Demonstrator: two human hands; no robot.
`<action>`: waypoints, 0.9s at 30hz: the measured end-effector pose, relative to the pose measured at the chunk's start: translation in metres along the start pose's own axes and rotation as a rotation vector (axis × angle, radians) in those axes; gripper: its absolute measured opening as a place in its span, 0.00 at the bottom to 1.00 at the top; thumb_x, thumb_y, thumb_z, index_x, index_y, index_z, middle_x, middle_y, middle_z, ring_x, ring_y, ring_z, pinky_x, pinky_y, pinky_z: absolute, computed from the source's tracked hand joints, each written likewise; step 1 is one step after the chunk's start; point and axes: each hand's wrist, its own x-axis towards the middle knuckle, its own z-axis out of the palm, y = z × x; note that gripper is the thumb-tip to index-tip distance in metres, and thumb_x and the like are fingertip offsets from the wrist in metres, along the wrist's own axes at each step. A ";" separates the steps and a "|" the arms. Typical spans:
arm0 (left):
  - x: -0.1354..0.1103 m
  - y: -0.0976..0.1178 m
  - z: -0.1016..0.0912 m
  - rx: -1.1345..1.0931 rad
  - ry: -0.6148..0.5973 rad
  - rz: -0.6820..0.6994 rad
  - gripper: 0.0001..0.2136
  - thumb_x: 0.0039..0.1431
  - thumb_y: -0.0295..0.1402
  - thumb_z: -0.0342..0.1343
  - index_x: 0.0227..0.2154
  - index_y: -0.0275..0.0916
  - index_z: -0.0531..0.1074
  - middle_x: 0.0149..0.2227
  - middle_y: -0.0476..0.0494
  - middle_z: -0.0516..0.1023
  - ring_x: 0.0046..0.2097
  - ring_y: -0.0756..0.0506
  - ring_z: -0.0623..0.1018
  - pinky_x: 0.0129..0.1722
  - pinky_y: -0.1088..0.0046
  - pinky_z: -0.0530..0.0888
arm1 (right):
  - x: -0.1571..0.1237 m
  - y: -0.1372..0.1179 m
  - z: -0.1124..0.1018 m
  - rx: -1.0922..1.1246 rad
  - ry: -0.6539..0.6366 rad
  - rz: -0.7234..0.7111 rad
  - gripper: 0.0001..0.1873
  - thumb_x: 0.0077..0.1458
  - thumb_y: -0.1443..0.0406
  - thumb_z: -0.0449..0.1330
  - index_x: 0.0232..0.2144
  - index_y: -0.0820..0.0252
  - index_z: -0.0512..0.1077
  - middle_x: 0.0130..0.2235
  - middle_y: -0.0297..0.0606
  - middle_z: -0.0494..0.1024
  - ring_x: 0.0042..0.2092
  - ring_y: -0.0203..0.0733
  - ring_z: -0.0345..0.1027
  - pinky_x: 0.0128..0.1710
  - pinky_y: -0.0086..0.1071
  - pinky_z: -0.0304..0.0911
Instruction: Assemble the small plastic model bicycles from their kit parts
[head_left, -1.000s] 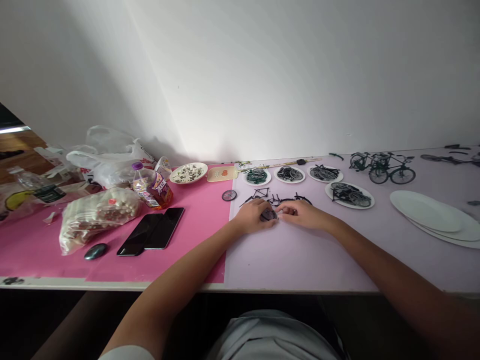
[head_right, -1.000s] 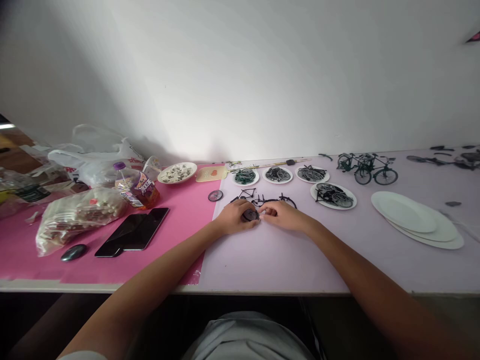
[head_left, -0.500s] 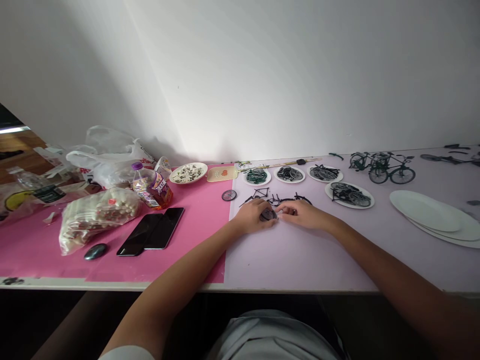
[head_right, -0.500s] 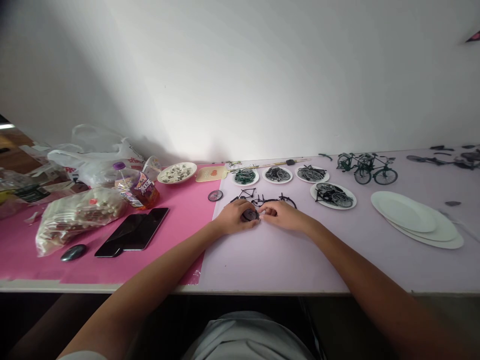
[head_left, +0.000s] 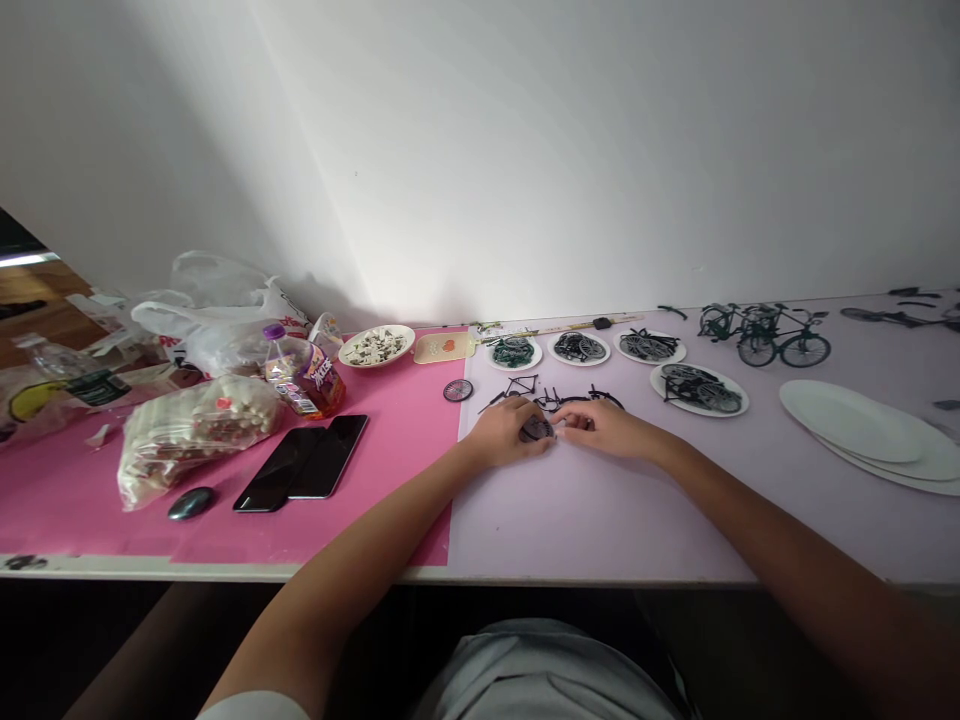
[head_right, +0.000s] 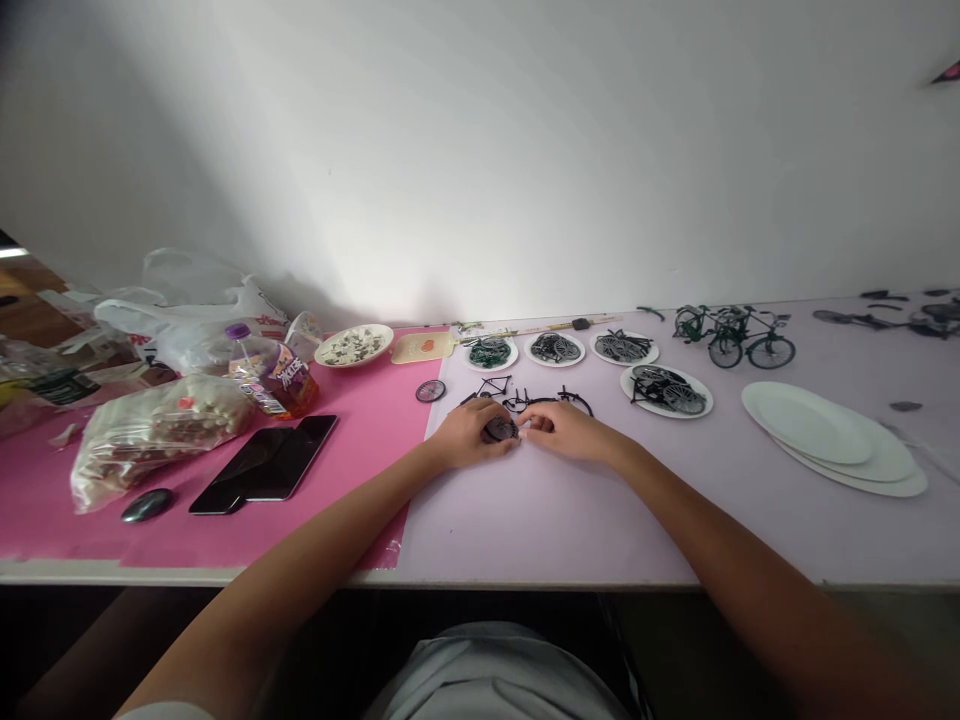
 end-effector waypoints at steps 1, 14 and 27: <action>0.000 0.000 0.000 -0.001 0.001 -0.001 0.17 0.60 0.48 0.61 0.44 0.42 0.74 0.45 0.39 0.80 0.48 0.39 0.78 0.48 0.63 0.75 | 0.000 0.000 0.000 -0.002 -0.001 -0.001 0.19 0.60 0.51 0.62 0.50 0.50 0.80 0.37 0.37 0.80 0.37 0.44 0.73 0.35 0.35 0.66; 0.000 0.000 0.000 0.003 -0.001 -0.004 0.17 0.60 0.48 0.61 0.44 0.42 0.75 0.45 0.39 0.80 0.48 0.39 0.78 0.48 0.62 0.75 | 0.001 0.004 0.001 -0.020 -0.002 -0.007 0.19 0.61 0.50 0.61 0.50 0.49 0.79 0.37 0.36 0.81 0.38 0.44 0.73 0.35 0.34 0.67; 0.000 -0.001 0.001 0.009 0.004 0.008 0.17 0.60 0.48 0.61 0.44 0.41 0.75 0.45 0.39 0.80 0.48 0.39 0.78 0.47 0.62 0.75 | -0.002 -0.002 -0.001 -0.003 -0.001 -0.004 0.19 0.61 0.51 0.61 0.50 0.50 0.79 0.37 0.37 0.80 0.37 0.45 0.73 0.35 0.34 0.67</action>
